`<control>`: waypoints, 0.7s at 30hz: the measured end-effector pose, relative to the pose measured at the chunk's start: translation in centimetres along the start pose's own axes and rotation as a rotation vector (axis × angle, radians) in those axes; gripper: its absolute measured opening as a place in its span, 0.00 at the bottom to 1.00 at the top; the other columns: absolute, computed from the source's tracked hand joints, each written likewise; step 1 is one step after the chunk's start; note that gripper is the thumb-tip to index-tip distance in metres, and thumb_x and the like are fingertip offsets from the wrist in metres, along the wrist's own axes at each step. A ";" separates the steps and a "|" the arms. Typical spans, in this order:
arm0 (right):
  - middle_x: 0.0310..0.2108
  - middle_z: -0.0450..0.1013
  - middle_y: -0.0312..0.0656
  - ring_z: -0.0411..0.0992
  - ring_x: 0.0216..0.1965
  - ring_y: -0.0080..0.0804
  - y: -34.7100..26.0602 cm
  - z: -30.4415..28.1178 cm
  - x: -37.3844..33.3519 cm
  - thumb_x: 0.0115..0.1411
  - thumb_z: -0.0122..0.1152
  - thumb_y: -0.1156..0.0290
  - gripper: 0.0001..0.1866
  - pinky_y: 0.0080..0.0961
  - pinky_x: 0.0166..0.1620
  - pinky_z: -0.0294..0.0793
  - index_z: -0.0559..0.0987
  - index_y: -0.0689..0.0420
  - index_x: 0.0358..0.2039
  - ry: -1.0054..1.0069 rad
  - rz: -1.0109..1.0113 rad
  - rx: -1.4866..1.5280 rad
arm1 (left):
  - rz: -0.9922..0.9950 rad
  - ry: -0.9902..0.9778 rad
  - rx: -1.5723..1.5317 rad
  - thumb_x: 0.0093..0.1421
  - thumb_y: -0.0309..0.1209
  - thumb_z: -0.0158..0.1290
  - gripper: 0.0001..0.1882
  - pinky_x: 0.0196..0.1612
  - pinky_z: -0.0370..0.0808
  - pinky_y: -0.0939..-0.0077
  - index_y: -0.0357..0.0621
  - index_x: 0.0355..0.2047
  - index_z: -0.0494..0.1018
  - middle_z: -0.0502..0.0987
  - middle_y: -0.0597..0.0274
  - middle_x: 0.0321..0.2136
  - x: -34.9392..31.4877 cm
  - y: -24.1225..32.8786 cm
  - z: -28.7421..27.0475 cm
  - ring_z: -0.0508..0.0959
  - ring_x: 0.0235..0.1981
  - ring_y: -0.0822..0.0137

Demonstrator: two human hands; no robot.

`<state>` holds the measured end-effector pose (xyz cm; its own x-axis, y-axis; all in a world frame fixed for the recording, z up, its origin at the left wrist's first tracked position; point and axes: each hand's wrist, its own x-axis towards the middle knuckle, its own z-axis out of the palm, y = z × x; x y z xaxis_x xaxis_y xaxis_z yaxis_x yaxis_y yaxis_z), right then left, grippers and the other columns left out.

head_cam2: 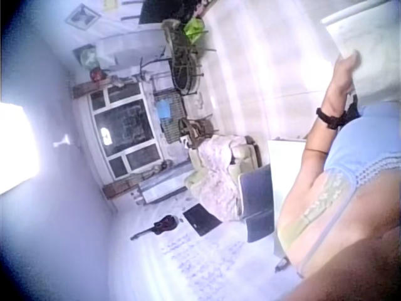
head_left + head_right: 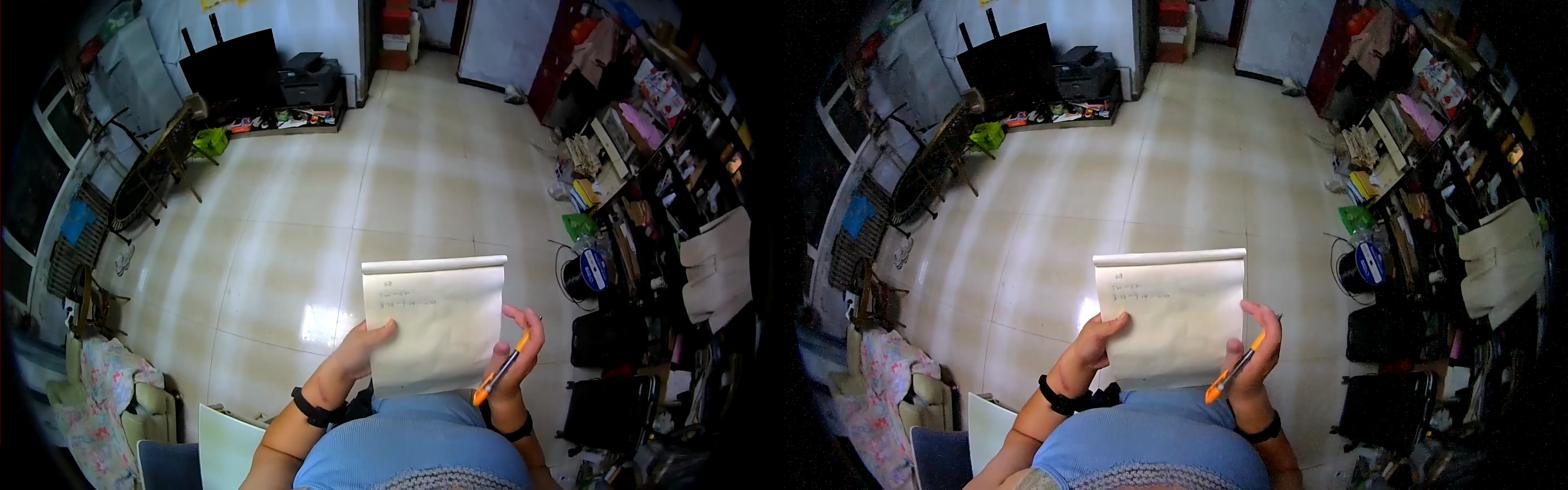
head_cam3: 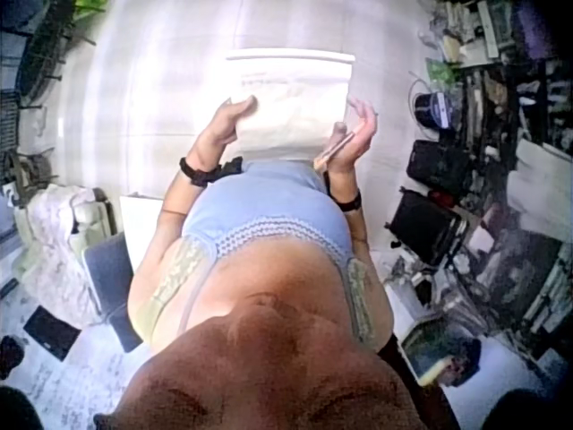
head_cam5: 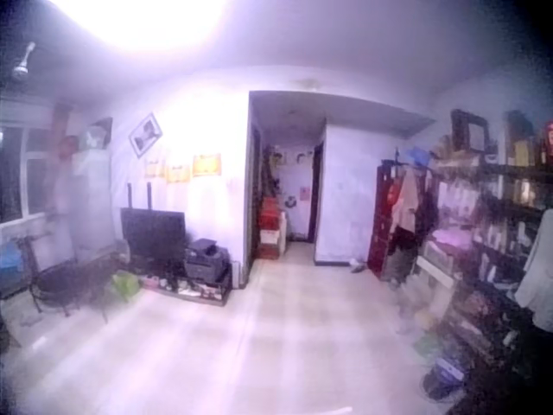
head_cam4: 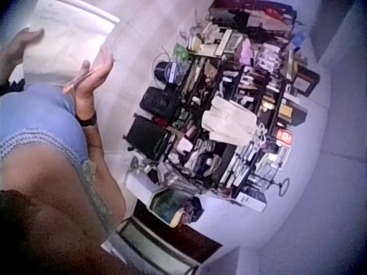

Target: The person writes on a notepad using a pen, then moves to a storage shelf to pick up a white handheld spray gun and a plastic bottle, which they then screw together.

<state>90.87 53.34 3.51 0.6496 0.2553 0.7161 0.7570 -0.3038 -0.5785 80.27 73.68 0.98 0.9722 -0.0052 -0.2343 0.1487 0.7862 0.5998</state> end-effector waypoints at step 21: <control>0.22 0.68 0.45 0.67 0.21 0.33 -3.3 3.2 1.6 0.47 0.56 0.83 0.08 0.22 0.26 0.68 0.70 0.62 0.30 -0.207 -0.067 0.222 | -0.102 -0.100 0.083 0.60 0.36 0.48 0.28 0.53 0.64 0.67 0.35 0.56 0.55 0.63 0.53 0.54 -1.0 -0.1 1.0 0.66 0.52 0.60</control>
<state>89.62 57.67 5.31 0.5810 0.4561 0.6740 0.7805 -0.0776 -0.6203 79.42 72.98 1.88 0.9637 -0.1474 -0.2225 0.2584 0.7246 0.6389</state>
